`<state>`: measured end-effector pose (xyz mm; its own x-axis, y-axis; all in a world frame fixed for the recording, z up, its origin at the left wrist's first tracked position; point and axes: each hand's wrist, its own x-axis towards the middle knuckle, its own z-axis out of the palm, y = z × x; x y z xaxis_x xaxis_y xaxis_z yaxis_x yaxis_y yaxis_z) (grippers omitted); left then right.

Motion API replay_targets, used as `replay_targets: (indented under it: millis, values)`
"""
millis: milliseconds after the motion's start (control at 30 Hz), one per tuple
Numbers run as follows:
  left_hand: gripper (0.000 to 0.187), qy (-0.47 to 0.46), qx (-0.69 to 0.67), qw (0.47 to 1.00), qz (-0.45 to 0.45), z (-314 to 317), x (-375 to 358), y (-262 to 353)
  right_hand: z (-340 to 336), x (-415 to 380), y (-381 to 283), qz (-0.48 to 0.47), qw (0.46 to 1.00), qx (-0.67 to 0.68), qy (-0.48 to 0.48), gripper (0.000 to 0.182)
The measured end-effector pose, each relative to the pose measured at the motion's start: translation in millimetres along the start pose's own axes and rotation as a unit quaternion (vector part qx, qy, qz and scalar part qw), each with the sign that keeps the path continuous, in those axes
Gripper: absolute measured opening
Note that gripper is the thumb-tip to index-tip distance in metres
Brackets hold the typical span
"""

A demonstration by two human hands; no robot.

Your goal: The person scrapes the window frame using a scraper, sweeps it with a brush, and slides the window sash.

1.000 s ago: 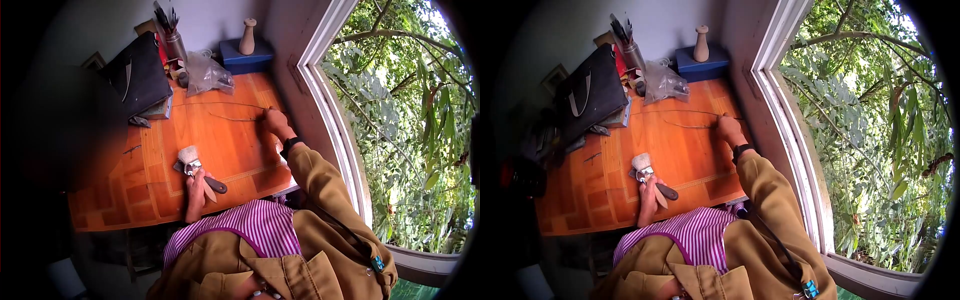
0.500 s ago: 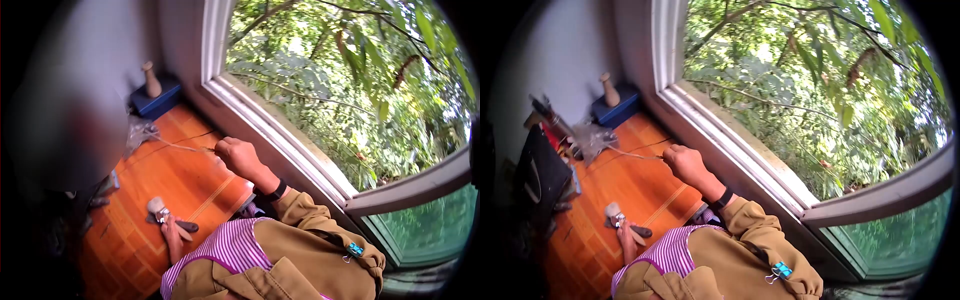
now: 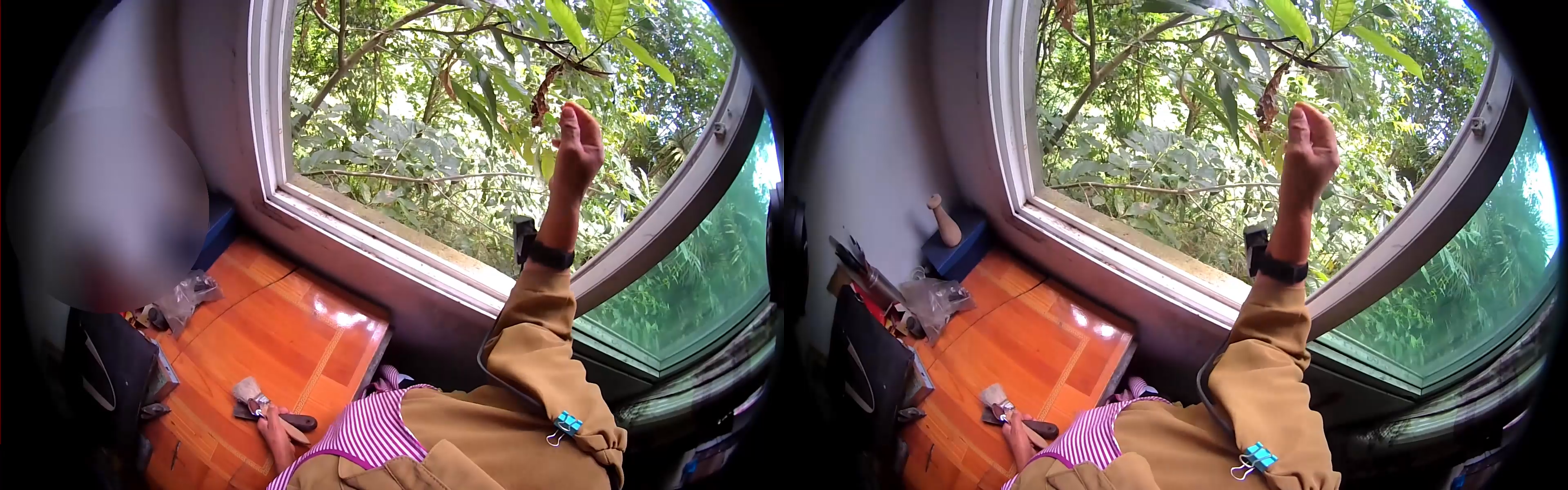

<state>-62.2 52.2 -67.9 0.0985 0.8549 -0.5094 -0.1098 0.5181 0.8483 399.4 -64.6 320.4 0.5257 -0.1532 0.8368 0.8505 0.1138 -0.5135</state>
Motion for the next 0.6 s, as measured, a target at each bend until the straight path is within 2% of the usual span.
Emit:
replay_targets:
  millis: [167, 300, 367, 600]
  values:
    - [0.030, 0.002, 0.002, 1.000, 0.023, -6, 6, -10, 19, 40, -15, 0.043, 0.996, 0.011, -0.081, 0.036]
    - [0.029, -0.016, 0.029, 0.999, 0.038, -6, 4, -7, 26, 46, -12, 0.093, 0.991, 0.043, -0.085, 0.035]
    - [0.029, -0.017, 0.029, 0.998, 0.045, -6, 3, -7, 29, 45, -10, 0.152, 0.984, 0.049, -0.081, 0.031]
    - [0.026, -0.006, 0.018, 1.000, 0.022, -4, 4, -7, 27, 29, -34, 0.133, 0.984, 0.099, -0.060, 0.017]
